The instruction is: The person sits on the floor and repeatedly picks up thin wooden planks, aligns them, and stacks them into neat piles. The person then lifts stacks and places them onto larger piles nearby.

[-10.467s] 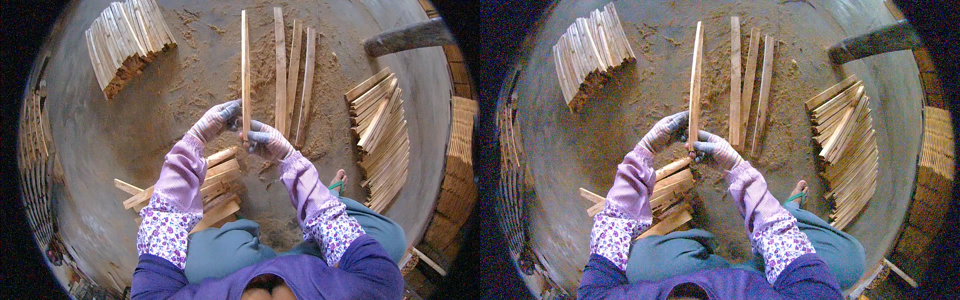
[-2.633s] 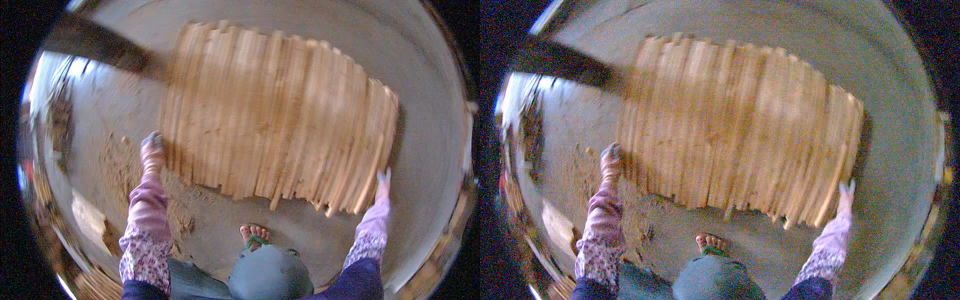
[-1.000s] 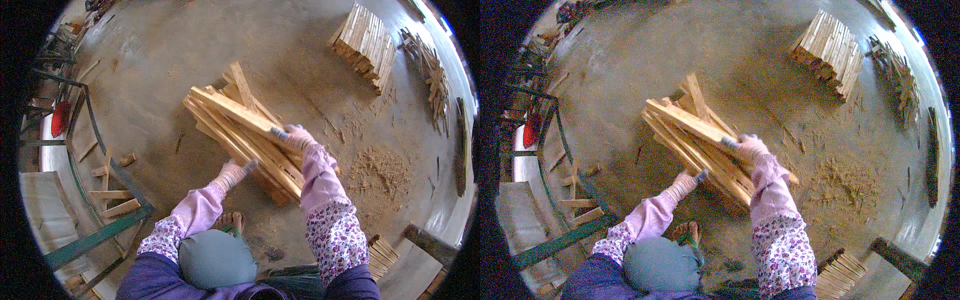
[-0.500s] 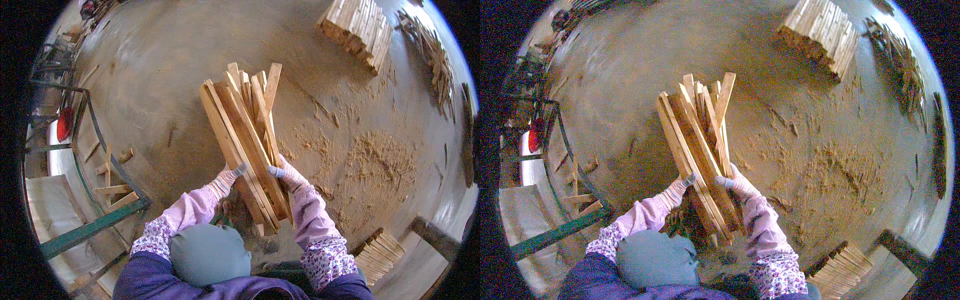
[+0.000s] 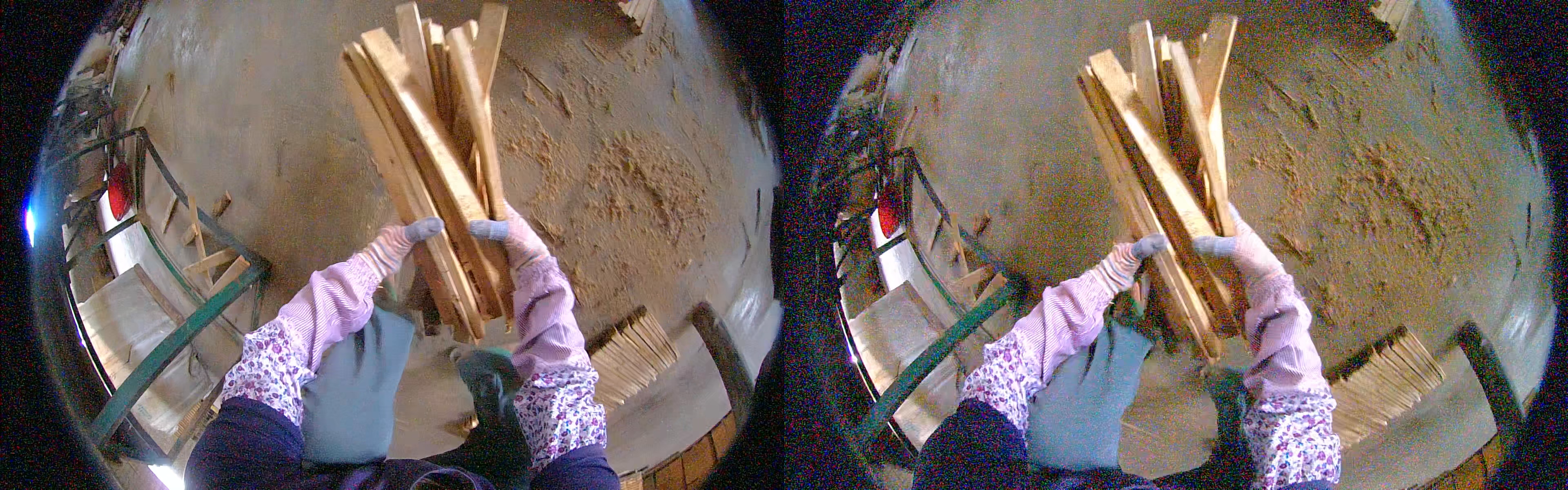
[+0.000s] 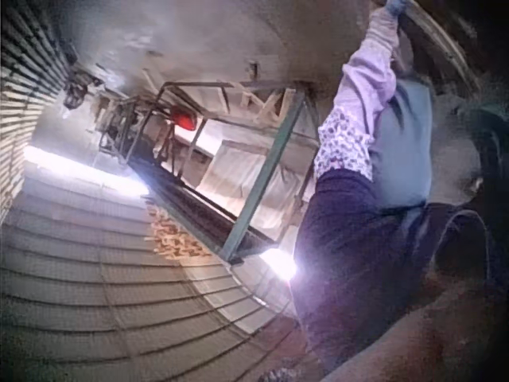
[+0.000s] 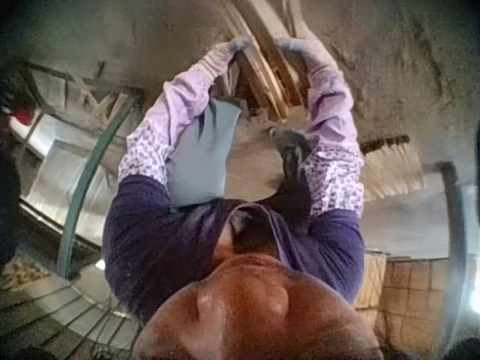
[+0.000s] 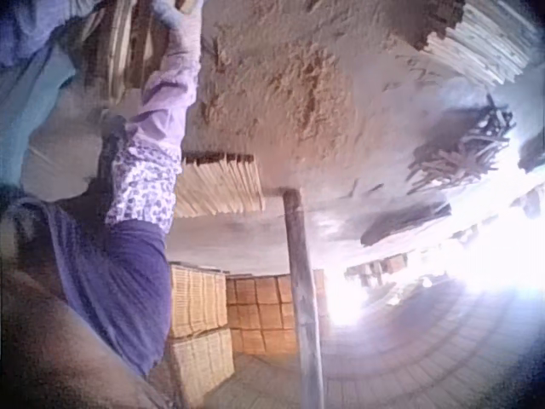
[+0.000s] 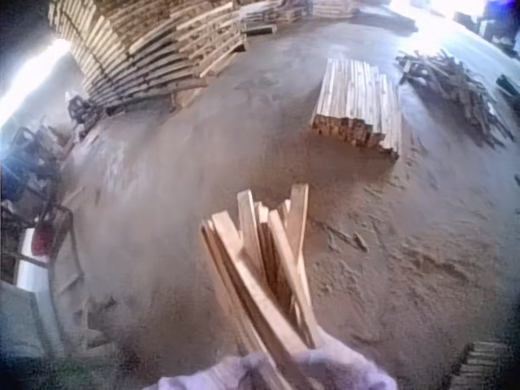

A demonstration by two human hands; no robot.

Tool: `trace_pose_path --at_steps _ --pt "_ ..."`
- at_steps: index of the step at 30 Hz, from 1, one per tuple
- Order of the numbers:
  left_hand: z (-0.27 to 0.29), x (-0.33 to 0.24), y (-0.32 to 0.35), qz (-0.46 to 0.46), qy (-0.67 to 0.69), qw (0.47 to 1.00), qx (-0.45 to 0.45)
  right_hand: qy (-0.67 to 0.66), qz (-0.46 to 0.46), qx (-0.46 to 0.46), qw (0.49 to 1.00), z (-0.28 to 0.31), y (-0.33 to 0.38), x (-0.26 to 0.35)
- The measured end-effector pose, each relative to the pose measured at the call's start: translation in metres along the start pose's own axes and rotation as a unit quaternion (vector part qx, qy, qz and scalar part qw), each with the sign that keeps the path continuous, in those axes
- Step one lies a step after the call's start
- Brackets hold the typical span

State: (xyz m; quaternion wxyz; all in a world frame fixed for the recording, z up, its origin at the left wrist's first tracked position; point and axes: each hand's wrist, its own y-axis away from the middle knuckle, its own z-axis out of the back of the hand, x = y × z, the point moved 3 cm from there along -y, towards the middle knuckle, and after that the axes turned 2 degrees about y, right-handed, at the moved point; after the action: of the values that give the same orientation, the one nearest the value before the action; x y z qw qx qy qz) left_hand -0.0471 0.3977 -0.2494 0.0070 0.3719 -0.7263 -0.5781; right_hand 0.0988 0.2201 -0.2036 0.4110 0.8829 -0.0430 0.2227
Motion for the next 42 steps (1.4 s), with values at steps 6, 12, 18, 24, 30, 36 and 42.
trace_pose_path --at_steps 6,12,18,24,30,36,42 --pt "-0.139 -0.04 0.091 -0.067 0.01 0.989 0.13 0.055 -0.008 -0.1 0.993 -0.026 0.175 0.073" --pt "-0.279 -0.205 0.315 -0.167 -0.064 0.97 0.163 0.035 0.092 -0.31 0.946 -0.124 0.403 0.142" --pt "-0.334 -0.28 0.498 -0.318 -0.089 0.923 0.195 -0.022 0.2 -0.171 0.964 -0.217 0.52 0.164" --pt "-0.332 -0.338 0.702 -0.389 -0.239 0.889 0.003 -0.023 0.255 0.023 0.966 -0.32 0.564 0.213" --pt "-0.366 -0.265 0.774 -0.461 -0.219 0.846 -0.158 0.079 0.154 0.158 0.972 -0.354 0.631 0.202" --pt "-0.285 -0.27 0.961 -0.468 -0.217 0.834 -0.194 0.057 0.153 0.217 0.962 -0.532 0.659 0.146" --pt "-0.092 -0.26 1.148 -0.448 -0.29 0.793 -0.293 -0.008 0.177 0.303 0.936 -0.782 0.631 0.011"
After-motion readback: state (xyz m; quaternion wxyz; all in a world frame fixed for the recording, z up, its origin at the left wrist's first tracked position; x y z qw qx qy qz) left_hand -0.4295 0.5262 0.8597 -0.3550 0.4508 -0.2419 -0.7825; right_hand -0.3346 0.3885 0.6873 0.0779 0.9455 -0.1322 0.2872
